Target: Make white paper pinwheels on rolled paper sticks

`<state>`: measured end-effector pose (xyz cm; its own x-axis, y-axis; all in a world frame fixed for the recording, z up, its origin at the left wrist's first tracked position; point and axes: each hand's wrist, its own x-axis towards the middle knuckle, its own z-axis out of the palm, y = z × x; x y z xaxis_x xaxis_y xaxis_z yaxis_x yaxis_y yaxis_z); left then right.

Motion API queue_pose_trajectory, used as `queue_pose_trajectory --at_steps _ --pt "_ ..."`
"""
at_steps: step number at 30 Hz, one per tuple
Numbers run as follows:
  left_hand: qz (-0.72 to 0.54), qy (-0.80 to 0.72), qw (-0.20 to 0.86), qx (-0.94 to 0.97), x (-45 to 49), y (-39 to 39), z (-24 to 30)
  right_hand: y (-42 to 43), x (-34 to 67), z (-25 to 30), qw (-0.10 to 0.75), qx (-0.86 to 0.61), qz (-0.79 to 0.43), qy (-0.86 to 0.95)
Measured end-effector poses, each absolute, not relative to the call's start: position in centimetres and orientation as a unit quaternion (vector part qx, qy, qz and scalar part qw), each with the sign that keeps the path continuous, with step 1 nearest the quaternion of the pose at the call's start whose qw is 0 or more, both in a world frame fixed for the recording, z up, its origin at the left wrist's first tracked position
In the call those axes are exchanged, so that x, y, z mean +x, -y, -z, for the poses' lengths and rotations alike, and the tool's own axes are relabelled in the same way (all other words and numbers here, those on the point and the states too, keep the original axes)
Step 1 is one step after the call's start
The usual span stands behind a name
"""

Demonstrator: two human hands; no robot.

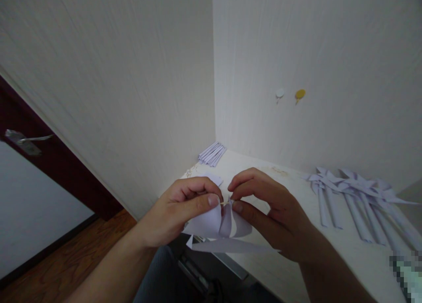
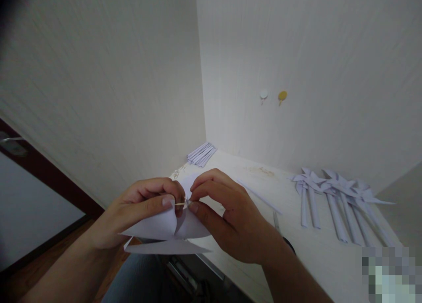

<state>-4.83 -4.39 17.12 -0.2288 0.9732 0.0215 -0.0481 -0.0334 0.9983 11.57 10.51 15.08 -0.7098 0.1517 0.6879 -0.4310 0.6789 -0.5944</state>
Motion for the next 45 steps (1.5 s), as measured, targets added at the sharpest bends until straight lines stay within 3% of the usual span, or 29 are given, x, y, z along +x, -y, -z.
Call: queue_pose_trajectory --at_steps 45 --pt "-0.582 -0.533 0.450 0.417 -4.84 4.34 -16.96 -10.33 11.49 -15.00 0.372 0.085 -0.398 0.834"
